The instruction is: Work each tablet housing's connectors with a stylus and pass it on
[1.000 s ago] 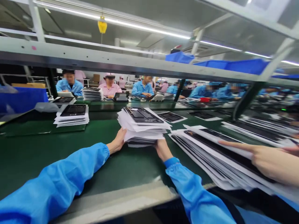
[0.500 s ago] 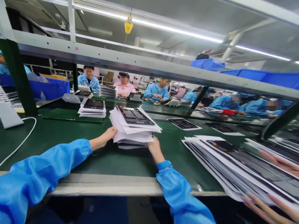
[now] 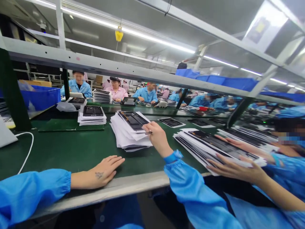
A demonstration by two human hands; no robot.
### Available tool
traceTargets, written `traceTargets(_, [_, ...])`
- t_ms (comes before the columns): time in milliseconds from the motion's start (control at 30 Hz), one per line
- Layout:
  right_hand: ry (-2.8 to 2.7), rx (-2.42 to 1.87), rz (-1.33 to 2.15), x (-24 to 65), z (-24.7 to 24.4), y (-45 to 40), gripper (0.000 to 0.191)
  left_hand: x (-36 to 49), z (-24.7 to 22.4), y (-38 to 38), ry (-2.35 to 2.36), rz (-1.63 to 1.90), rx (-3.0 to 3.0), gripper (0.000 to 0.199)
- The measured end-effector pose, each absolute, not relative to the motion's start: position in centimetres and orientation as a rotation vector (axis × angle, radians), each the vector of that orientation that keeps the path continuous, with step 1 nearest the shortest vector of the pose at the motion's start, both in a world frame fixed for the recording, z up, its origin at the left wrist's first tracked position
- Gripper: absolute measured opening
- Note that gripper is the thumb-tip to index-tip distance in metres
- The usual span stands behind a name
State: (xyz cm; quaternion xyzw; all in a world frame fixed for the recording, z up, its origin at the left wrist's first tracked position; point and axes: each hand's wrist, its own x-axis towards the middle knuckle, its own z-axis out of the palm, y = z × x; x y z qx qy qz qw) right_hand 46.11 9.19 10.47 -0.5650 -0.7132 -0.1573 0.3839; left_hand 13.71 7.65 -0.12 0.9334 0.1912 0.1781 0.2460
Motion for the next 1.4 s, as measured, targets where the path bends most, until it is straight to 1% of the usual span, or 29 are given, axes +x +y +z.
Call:
traceTargets(133, [-2.117, -1.483, -0.404, 45.2, 12.9, 11.7, 0.028, 14.0, 0.3, 7.9, 0.497, 0.429, 2.642, 0.059])
traceTargets(300, [-2.357, -1.576, -0.366, 44.6, 14.1, 12.0, 0.032, 13.9, -0.2, 8.3, 0.454, 0.447, 2.666, 0.059])
traceTargets(467, [-2.502, -1.623, -0.331, 44.3, 15.3, 11.5, 0.033, 14.3, -1.1, 8.6, 0.435, 0.501, 2.624, 0.058])
traceTargets(600, [-2.584, -1.582, -0.318, 43.7, 15.6, 12.1, 0.034, 14.3, -1.7, 8.6, 0.419, 0.555, 2.570, 0.057])
traceTargets(733, [-2.590, -1.508, -0.334, 43.5, 15.2, 12.5, 0.033, 14.0, -1.5, 8.9, 0.428, 0.633, 2.477, 0.049])
traceTargets(1000, [-2.531, -1.381, -0.421, 44.3, 13.3, 11.2, 0.031, 15.2, 3.3, 13.4, 0.683, 0.902, 2.162, 0.040])
traceTargets(1200, [-2.387, -1.324, -0.476, 43.5, 12.3, 11.6, 0.026, 17.3, 6.0, 16.1, 0.754, 0.963, 1.910, 0.025])
traceTargets(1400, [-2.180, -1.264, -0.492, 43.0, 13.5, 12.3, 0.029, 19.4, 10.1, 19.2, 0.765, 0.834, 1.592, 0.033])
